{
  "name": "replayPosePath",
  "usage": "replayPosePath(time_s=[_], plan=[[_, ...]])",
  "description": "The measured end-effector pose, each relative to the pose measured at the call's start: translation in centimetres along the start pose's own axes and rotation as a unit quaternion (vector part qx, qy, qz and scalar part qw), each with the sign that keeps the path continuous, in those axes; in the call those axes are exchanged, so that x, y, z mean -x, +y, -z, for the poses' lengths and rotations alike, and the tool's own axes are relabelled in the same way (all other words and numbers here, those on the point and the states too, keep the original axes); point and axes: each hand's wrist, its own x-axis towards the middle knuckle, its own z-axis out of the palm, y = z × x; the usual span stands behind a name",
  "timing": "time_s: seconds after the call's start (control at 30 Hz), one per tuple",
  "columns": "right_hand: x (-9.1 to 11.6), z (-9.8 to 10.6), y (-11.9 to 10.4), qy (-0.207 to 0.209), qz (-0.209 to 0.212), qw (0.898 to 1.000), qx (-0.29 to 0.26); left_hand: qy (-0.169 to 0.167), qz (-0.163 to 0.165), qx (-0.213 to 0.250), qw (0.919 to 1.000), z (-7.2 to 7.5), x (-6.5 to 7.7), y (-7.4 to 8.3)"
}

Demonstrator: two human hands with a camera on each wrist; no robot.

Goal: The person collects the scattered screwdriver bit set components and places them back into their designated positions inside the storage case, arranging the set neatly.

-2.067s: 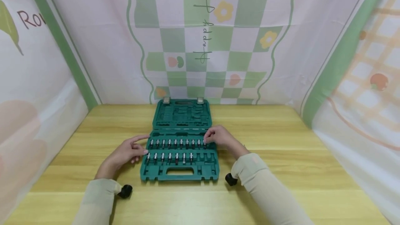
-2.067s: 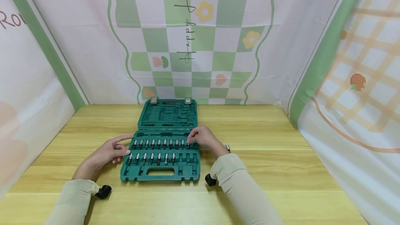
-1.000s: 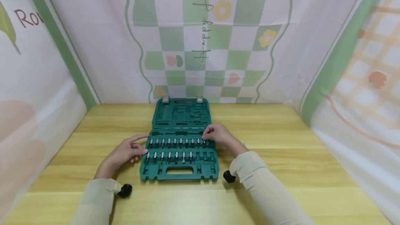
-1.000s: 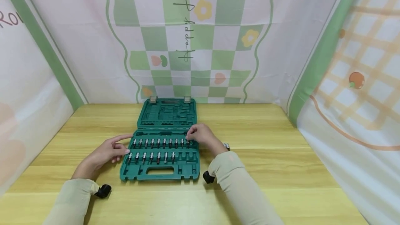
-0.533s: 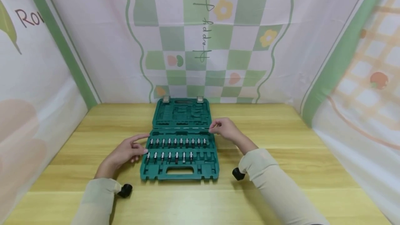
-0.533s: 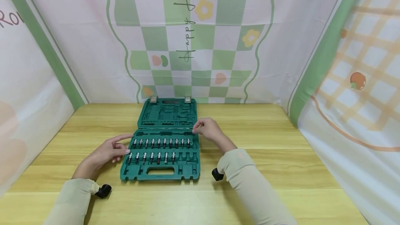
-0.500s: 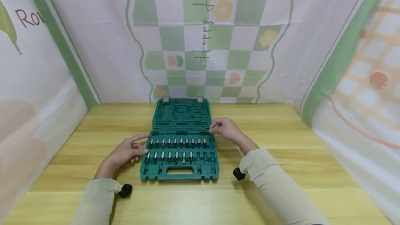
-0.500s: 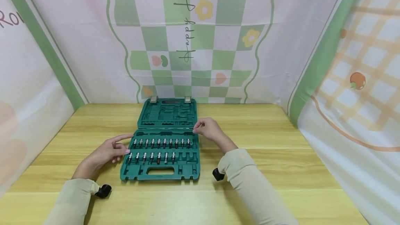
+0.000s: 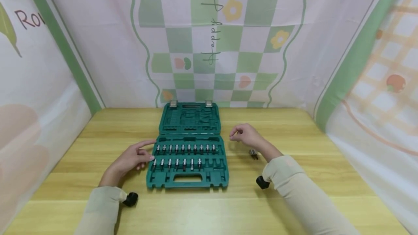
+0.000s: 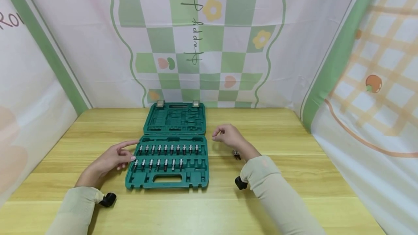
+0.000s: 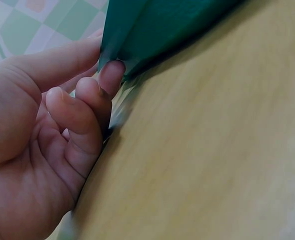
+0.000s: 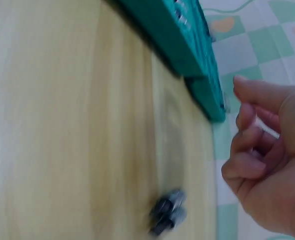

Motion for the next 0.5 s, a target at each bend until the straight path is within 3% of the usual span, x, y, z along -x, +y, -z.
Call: replayPosePath(time_s=[0.17, 0.5], plan=[[0.6, 0.9, 1.9, -0.02, 0.013, 1.0, 0.001, 0.001, 0.0, -0.003, 1.0, 0.0, 0.0, 0.0], [1.6, 2.8, 4.6, -0.021, -0.001, 1.0, 0.018, -0.001, -0.002, -0.002, 1.0, 0.0, -0.1, -0.1]])
